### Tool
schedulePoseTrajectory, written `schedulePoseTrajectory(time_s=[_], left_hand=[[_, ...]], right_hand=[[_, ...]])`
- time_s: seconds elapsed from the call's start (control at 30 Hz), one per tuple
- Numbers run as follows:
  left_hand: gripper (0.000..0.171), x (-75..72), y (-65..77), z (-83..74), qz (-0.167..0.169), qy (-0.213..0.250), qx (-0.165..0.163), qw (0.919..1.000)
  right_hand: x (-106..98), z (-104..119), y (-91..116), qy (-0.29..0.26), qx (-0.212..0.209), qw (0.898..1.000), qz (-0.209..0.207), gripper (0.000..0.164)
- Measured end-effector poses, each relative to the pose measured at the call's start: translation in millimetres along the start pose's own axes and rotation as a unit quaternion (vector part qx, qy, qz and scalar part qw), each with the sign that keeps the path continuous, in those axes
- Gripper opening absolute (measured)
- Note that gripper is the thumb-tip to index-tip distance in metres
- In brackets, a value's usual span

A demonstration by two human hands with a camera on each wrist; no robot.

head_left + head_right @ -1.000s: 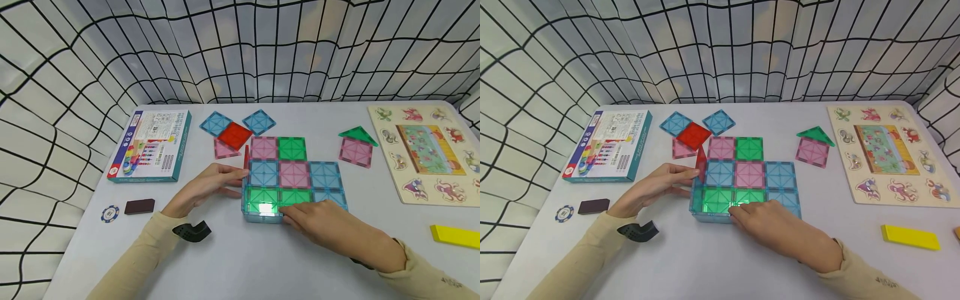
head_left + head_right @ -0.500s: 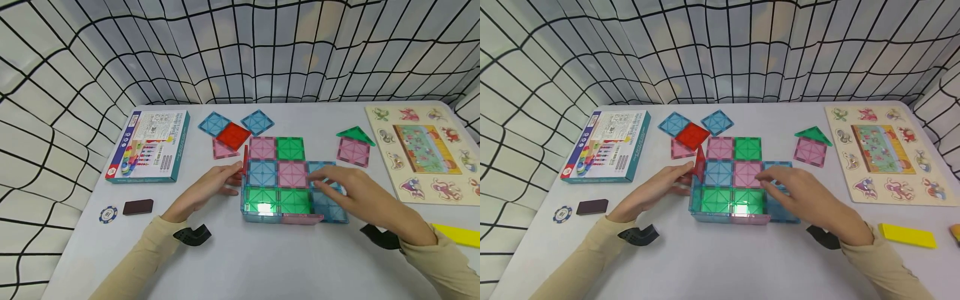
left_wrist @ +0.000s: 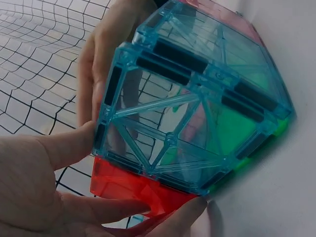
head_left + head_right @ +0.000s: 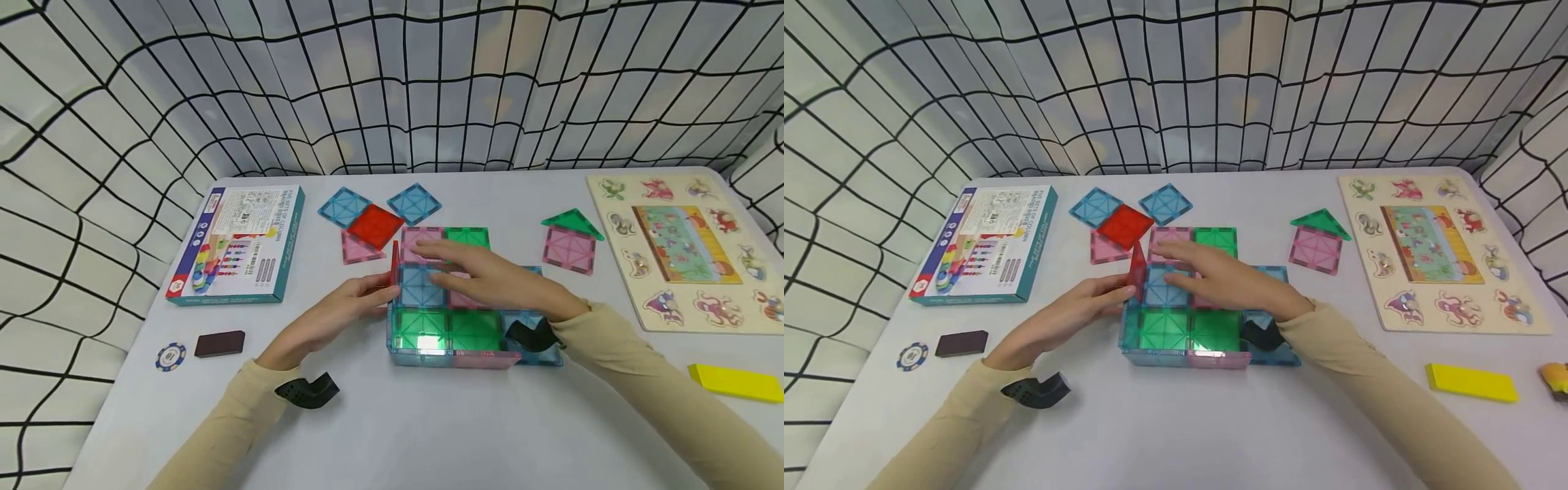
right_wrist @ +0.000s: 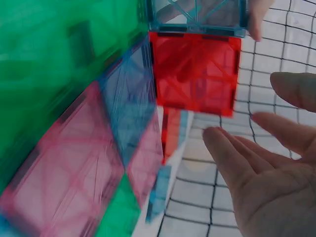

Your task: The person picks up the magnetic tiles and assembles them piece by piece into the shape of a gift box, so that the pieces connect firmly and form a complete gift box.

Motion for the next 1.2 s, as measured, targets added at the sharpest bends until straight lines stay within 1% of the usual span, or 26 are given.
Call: schedulePoseTrajectory(time_s=[0.07, 0.17, 0.23, 0.33, 0.43, 0.5, 0.6, 0.8, 0.9, 1.03, 1.2], left_hand=[[0.066, 0.8, 1.1, -0.1, 0.009, 0.003, 0.005, 0.9999], [0.065, 1.0, 2.2, -0.6, 0.01, 0.004, 0.006, 0.9999], [0.065, 1.5, 1.7, -1.3, 0.009, 0.008, 0.006, 0.9999], [0.064, 1.6, 0.2, -2.6, 0.005, 0.021, 0.007, 0.9998], [0.062, 0.3, -1.8, -3.4, -0.001, 0.049, 0.01, 0.9987], [0.063, -1.4, -2.5, -3.1, -0.007, 0.07, 0.008, 0.9975], [0.065, -3.7, -2.8, -2.0, -0.014, 0.093, 0.002, 0.9956], [0.064, -6.3, -2.8, 1.1, -0.023, 0.122, -0.009, 0.9922], [0.063, -6.5, -2.7, 1.9, -0.029, 0.136, -0.013, 0.9902], [0.063, -6.7, -2.5, 1.3, -0.03, 0.141, -0.013, 0.9895], [0.065, -7.1, -2.4, 1.7, -0.028, 0.138, -0.016, 0.9899]], right_hand=[[3, 0, -14, 0.002, -0.002, 1.0, -0.002, 0.06], [7, -4, -32, -0.019, 0.001, 1.0, -0.004, 0.062], [10, -10, -41, -0.037, 0.015, 0.999, -0.008, 0.062], [16, -21, -47, -0.059, 0.045, 0.997, -0.011, 0.065], [20, -26, -49, -0.065, 0.065, 0.996, -0.01, 0.071], [22, -28, -49, -0.068, 0.068, 0.995, -0.009, 0.075], [23, -27, -50, -0.079, 0.059, 0.995, -0.012, 0.078], [25, -27, -50, -0.096, 0.043, 0.994, -0.02, 0.075], [26, -28, -49, -0.111, 0.042, 0.993, -0.023, 0.073], [27, -29, -49, -0.123, 0.041, 0.991, -0.025, 0.072], [28, -29, -49, -0.135, 0.029, 0.99, -0.026, 0.069]])
Point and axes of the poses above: each hand's wrist, its own y-axis away from the middle knuckle, its own x-axis out of the palm, z = x × y, the point moved 9 cm from there along -y, towards the middle knuckle, and after that the axes turned 4 degrees about z, right-handed, at the moved point
